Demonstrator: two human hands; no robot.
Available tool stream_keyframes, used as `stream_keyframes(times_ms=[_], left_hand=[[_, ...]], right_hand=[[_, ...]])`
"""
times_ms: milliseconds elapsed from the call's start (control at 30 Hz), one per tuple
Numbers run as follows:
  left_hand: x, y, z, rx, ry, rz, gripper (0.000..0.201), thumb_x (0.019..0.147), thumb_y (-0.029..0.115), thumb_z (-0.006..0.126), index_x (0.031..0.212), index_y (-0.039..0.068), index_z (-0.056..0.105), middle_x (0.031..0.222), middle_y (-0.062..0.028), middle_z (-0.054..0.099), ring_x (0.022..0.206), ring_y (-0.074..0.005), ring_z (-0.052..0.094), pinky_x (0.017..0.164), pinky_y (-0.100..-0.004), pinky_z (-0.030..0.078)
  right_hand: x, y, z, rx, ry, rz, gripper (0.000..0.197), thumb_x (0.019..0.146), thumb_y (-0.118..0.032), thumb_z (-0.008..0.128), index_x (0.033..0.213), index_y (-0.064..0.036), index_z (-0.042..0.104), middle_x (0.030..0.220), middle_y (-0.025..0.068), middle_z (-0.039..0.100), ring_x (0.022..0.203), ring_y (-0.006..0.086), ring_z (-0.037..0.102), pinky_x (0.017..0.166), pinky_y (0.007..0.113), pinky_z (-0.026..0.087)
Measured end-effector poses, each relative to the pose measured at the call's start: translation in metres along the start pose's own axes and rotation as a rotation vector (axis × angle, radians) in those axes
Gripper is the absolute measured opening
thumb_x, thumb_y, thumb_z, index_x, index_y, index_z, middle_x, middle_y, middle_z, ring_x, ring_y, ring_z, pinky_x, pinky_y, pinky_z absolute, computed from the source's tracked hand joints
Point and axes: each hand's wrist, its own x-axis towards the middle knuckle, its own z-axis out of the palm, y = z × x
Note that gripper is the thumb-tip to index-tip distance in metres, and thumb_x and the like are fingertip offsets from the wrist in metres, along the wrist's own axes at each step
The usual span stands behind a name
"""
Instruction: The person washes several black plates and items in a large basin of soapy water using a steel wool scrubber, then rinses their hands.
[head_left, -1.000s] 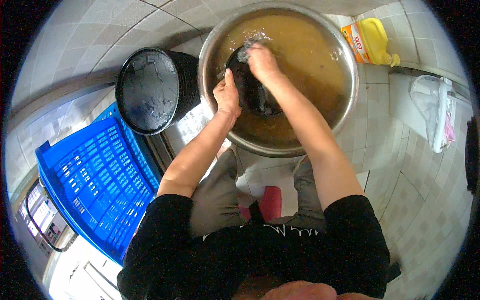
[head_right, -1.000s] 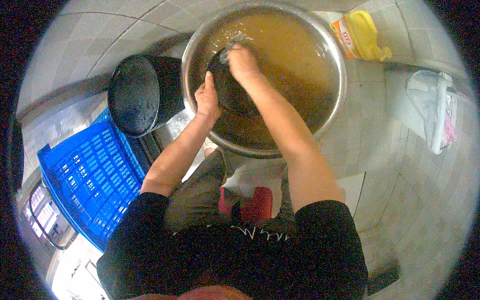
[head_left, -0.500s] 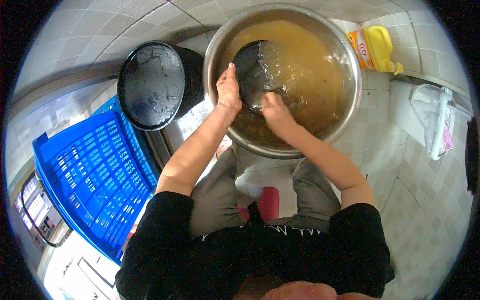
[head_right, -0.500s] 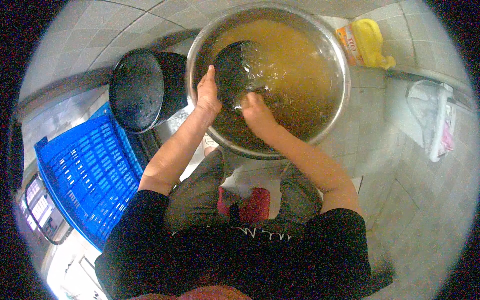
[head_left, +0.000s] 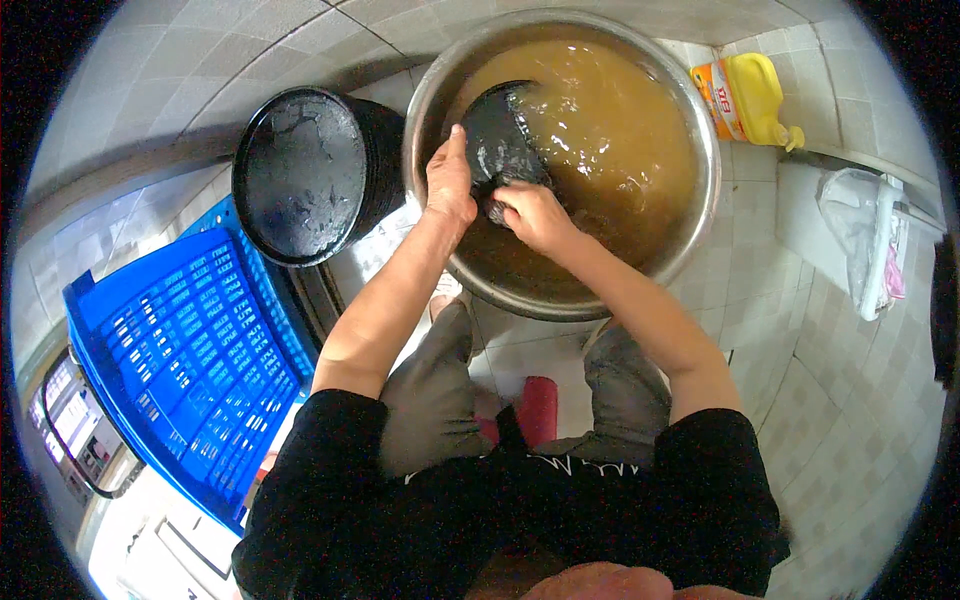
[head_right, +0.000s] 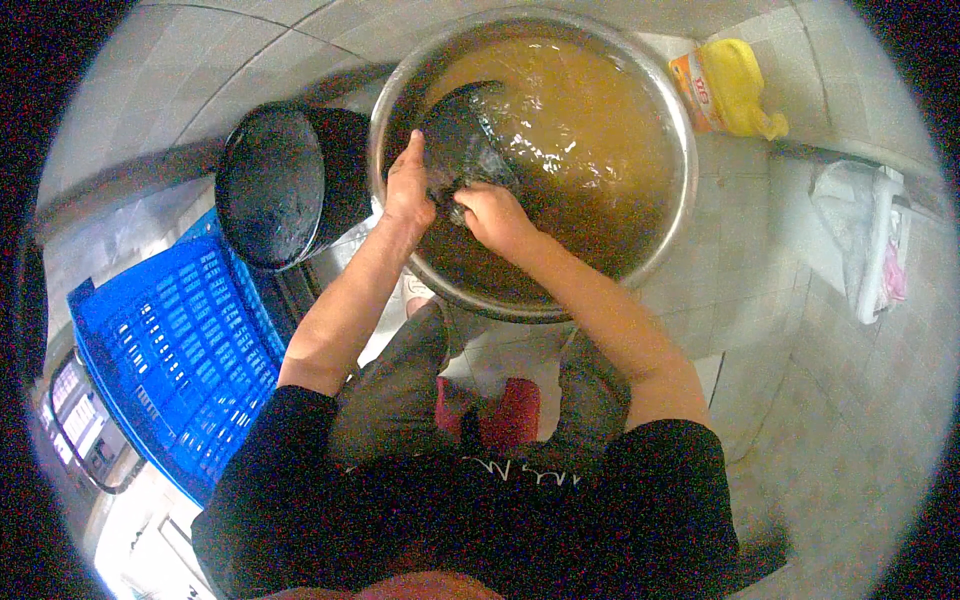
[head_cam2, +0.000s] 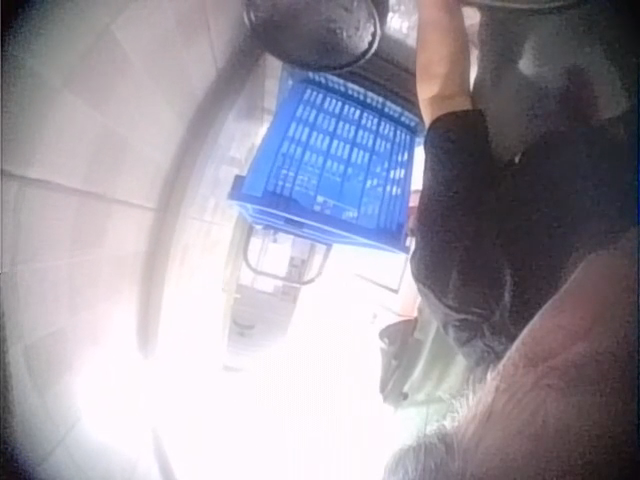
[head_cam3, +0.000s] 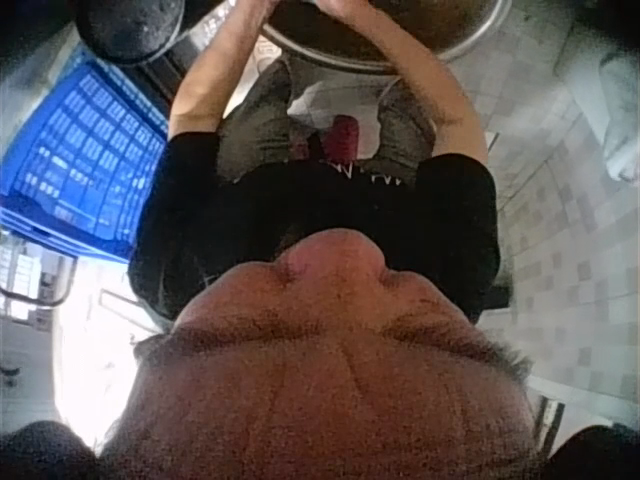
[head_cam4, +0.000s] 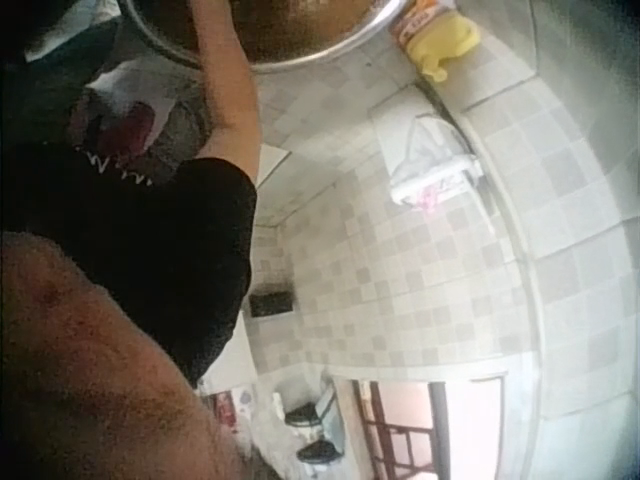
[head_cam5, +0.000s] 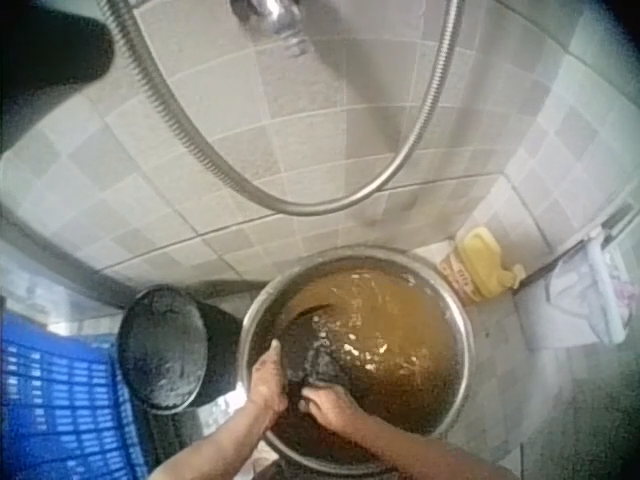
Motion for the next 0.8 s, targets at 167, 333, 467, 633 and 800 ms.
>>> stream_keyframes(times_ms=[167,333,467,633,800], left_hand=[[-0.011,0.003,0.018,0.201,0.081,0.121,0.037,0.087,0.038,0.059,0.092,0.001,0.062,0.085,-0.0034,0.060,0.076,-0.0129,0.050,0.072,-0.0273,0.042],[-0.011,0.003,0.007,0.318,0.061,0.158,0.033,0.083,0.030,0.065,0.098,0.001,0.061,0.097,-0.0068,0.061,0.086,-0.0174,0.054,0.077,-0.0314,0.044],[-0.025,0.003,0.017,0.216,0.094,0.121,0.023,0.081,0.014,0.065,0.099,0.000,0.061,0.090,-0.0057,0.062,0.078,-0.0168,0.056,0.076,-0.0297,0.044],[-0.027,0.009,0.031,0.323,0.022,0.487,0.016,0.082,0.005,0.060,0.095,-0.004,0.064,0.086,-0.0044,0.066,0.076,-0.0089,0.055,0.073,-0.0224,0.044],[-0.029,0.034,0.057,0.732,-0.111,1.012,0.019,0.077,0.007,0.064,0.096,0.003,0.065,0.083,-0.0157,0.066,0.076,-0.0204,0.066,0.072,-0.0272,0.049]], right_hand=[[0.026,-0.011,0.006,-0.134,0.179,-0.070,0.023,0.072,0.002,0.053,0.094,-0.0015,0.052,0.089,0.0193,0.051,0.083,0.0397,0.051,0.069,0.043,0.044],[0.093,0.019,-0.017,-0.437,0.292,-0.011,0.017,0.079,-0.001,0.048,0.094,-0.0035,0.056,0.089,0.0174,0.056,0.087,0.0363,0.055,0.074,0.041,0.048],[0.072,0.061,-0.046,-0.570,0.197,0.223,0.017,0.083,-0.006,0.042,0.096,-0.0022,0.053,0.108,0.0176,0.056,0.102,0.0335,0.055,0.083,0.041,0.047],[0.012,0.078,-0.060,-0.707,0.126,0.135,0.020,0.080,-0.003,0.046,0.100,-0.0027,0.051,0.107,0.0185,0.053,0.093,0.0382,0.055,0.078,0.044,0.047],[-0.029,0.075,-0.068,-0.624,0.100,0.232,0.019,0.082,-0.012,0.048,0.098,-0.0022,0.051,0.101,0.0209,0.054,0.090,0.0408,0.055,0.075,0.047,0.046]])
